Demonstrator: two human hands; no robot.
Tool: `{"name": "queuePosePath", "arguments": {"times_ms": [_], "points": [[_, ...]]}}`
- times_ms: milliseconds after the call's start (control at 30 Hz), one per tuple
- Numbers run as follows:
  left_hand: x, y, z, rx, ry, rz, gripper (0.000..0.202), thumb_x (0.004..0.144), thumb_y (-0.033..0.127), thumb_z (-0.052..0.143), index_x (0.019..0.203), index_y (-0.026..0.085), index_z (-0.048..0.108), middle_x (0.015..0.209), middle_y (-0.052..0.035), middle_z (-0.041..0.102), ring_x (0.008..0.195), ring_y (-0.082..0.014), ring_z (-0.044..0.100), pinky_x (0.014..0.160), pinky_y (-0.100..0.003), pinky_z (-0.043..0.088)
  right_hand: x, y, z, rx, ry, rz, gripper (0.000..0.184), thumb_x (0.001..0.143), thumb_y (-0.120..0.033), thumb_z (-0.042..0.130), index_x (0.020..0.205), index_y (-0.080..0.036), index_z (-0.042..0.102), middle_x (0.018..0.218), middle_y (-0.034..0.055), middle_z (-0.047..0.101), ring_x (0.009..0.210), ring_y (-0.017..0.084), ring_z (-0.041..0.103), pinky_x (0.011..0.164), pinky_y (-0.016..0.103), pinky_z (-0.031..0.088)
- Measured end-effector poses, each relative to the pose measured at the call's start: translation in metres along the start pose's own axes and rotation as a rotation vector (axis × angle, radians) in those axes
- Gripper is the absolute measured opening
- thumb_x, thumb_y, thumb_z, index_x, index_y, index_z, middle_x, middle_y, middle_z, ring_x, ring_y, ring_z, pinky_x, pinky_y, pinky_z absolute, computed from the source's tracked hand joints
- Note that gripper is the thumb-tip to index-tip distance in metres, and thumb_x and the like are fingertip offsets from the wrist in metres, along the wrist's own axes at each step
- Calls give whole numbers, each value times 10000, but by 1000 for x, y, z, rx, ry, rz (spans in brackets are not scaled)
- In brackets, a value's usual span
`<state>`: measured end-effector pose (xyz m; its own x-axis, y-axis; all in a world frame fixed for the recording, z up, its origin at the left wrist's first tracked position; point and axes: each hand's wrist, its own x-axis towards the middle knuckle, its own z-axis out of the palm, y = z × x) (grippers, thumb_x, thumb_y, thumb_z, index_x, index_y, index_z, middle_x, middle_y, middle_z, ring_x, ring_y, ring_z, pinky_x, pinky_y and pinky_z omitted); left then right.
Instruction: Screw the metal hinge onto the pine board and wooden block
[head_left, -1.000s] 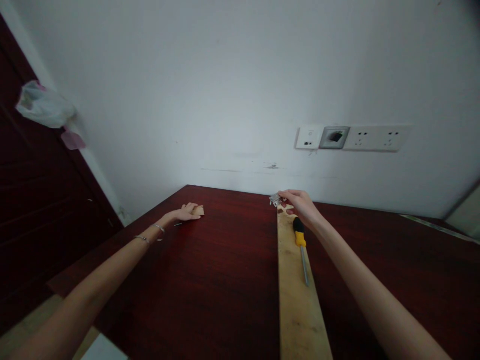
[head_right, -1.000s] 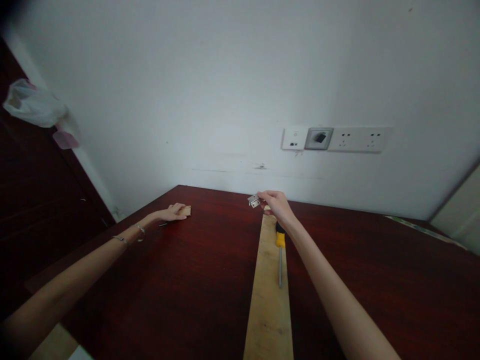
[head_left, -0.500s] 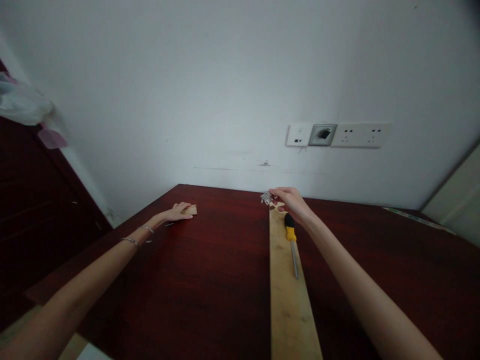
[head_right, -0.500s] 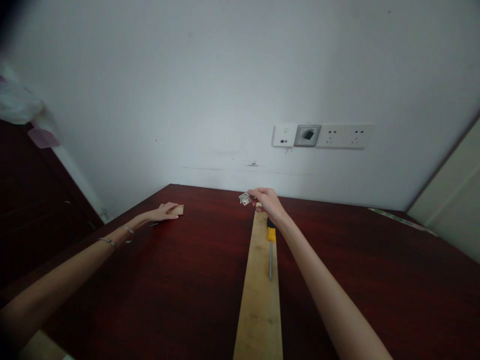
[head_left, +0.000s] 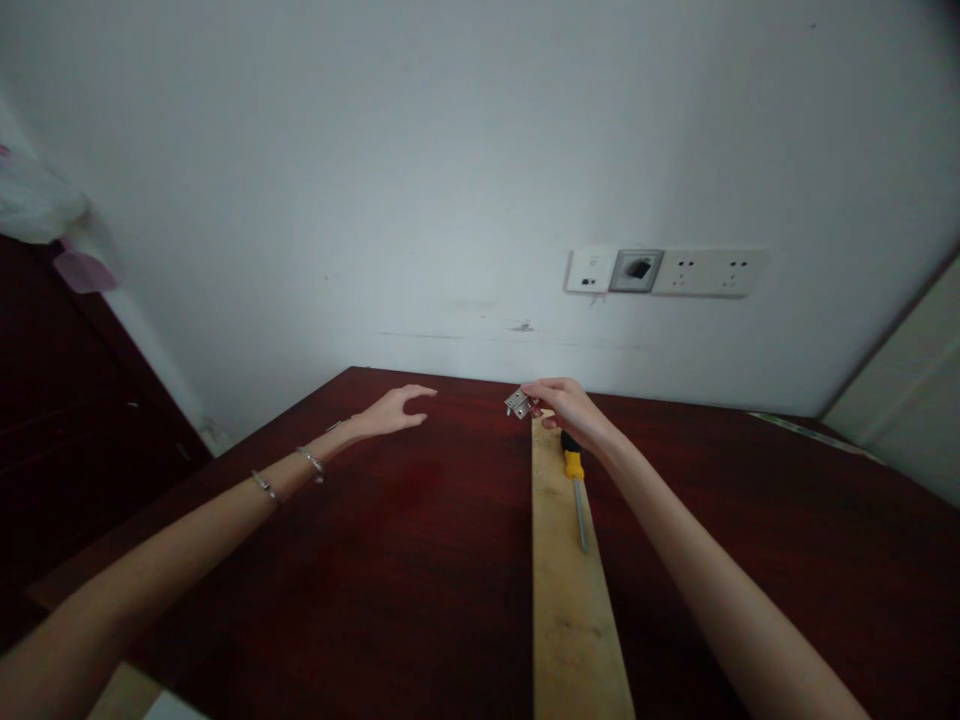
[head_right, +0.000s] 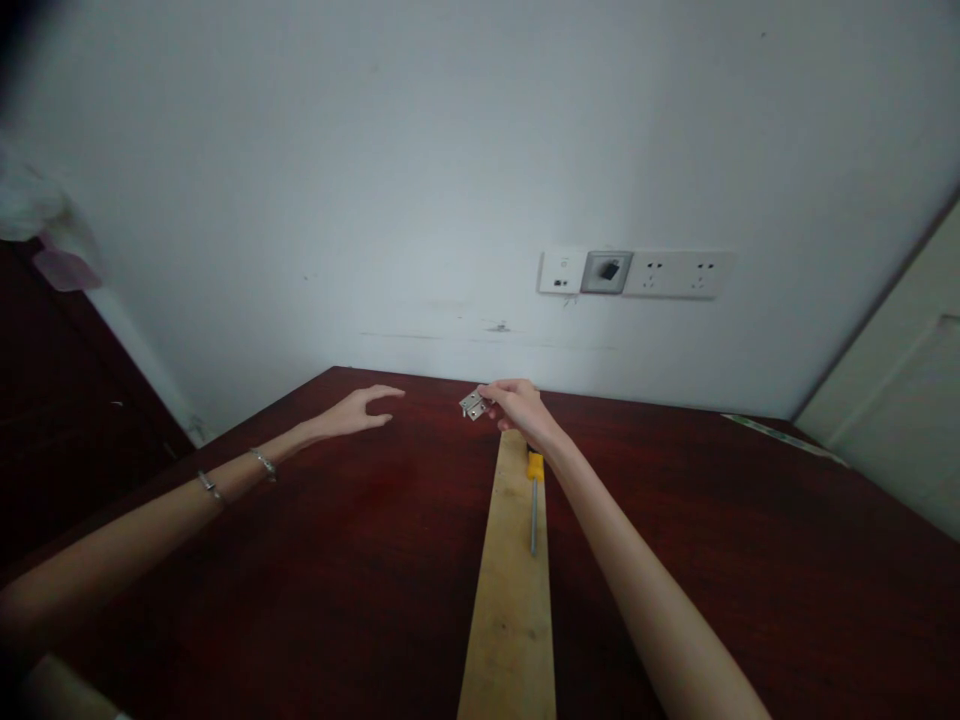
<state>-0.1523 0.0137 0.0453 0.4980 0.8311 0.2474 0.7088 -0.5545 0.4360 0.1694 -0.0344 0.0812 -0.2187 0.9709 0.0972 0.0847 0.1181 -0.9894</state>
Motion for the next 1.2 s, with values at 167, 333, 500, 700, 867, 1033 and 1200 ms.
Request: {"name": "queuePosePath", "arguments": {"times_ms": [167,333,500,700,867,1033,1200], "points": [[13,92,33,-543,58,188,641,761,296,665,1343,175,425,1170,-115,622,1093,-204,583,1008,-438,407,-4,-2,-1,-56,-23,6,275,705,-400,644,652,-130,641,571,17,574,493,69,405,374,169,222],[22,127,62,-753,57,250,678,747,214,696,1352,177,393,1121,-109,635,1048,-201,611,948,-394,459,-11,-10,-4,-36,-72,-3,315,669,-419,682,560,-149,559,506,-31,485,465,56,370,388,180,207],[30,136,75,-861,50,218,622,786,212,667,1341,170,388,1111,-111,665,1060,-218,625,946,-384,459,-11,-9,-10,-54,-83,14,320,641,-433,708,588,-145,579,534,-17,522,492,64,407,403,179,218],[31,136,74,-802,60,148,580,835,241,622,1350,143,374,919,-83,719,987,-221,664,900,-356,467,-7,-4,-15,-55,-97,8,351,668,-471,682,633,-127,622,552,-13,520,490,57,390,390,170,215],[33,133,77,-774,105,125,568,828,274,631,1322,163,373,830,-34,709,875,-194,685,813,-306,478,-5,-2,-14,-111,-72,1,330,675,-452,685,626,-130,635,531,-14,529,476,57,389,376,166,236],[35,134,84,-875,149,141,375,828,309,637,1106,189,416,795,-10,692,813,-169,688,738,-263,468,-2,3,-13,-198,-32,-20,311,675,-437,694,610,-137,641,512,-19,516,459,55,406,361,162,259],[38,133,87,-903,174,169,246,813,277,644,947,174,466,866,-30,690,855,-168,681,757,-254,474,0,4,-15,-211,-52,-43,340,686,-466,683,606,-139,641,504,-17,520,447,57,401,356,164,276]]}}
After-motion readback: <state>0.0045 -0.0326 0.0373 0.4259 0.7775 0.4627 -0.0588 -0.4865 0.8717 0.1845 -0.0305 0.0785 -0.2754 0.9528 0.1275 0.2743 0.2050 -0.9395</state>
